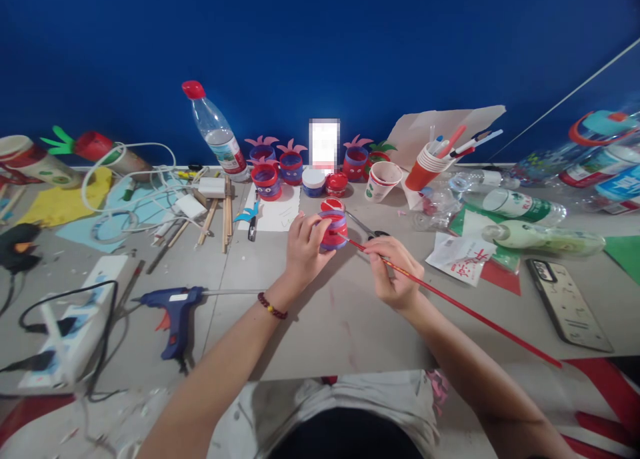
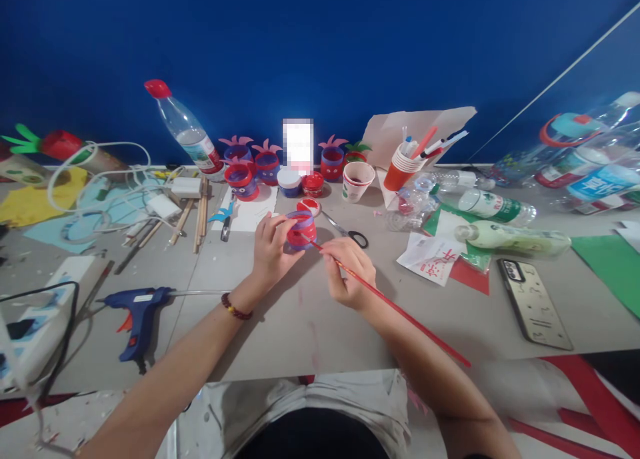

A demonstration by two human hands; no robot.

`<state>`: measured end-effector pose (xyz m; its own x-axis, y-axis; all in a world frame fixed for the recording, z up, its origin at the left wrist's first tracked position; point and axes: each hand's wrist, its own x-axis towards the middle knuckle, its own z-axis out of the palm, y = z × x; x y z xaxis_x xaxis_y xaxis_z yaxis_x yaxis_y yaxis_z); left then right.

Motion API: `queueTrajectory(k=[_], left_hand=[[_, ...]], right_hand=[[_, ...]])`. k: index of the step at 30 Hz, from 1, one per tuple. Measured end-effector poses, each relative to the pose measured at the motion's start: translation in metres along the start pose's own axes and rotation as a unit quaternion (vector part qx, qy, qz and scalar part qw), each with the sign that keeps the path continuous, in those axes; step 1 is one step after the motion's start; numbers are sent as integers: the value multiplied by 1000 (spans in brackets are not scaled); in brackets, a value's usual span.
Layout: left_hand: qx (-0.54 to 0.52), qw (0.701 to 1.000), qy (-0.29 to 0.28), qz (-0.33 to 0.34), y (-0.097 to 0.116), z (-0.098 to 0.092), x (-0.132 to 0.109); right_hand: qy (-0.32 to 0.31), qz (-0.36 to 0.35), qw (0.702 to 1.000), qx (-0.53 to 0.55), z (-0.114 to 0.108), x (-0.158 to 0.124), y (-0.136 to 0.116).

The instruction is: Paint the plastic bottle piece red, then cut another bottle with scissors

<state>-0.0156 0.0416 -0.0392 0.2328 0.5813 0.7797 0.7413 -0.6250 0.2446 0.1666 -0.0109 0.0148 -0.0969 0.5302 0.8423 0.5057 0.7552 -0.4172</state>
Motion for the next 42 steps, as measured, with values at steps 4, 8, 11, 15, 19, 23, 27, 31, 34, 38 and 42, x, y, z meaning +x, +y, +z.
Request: queueTrajectory(k=[4,8,11,15,19,23,27,31,34,38,42], left_hand=[[-5,1000,6,-1,1,-1,1],[-14,1000,10,-12,0,-3,1],[-19,1000,16,-12,0,-3,2],[-7,1000,14,-4,2,-3,2],[9,1000,-1,6,3,-2,0],[39,999,3,5,3,0,-1],[47,998,24,35,4,2,-1],[36,999,10,37,5,2,-1],[29,999,-10,20,5,3,-3],[60,998,-2,33,4,3,-3],[57,998,8,30,3,2,-2]], right_hand=[[16,7,1000,-14,-4,2,2],[17,13,999,-42,-8,4,8],[16,15,998,-67,-10,1,14],[-1,27,997,-74,-8,-6,19],[-12,-8,998,-61,-3,-11,16],[-12,-24,998,-49,2,-12,10],[-23,-38,998,-44,4,-14,4],[-40,-51,997,-45,4,-13,-4],[-32,-44,998,-33,5,-11,-7],[-18,-24,999,-15,5,-10,-4],[-6,-29,999,-15,3,-6,-1]])
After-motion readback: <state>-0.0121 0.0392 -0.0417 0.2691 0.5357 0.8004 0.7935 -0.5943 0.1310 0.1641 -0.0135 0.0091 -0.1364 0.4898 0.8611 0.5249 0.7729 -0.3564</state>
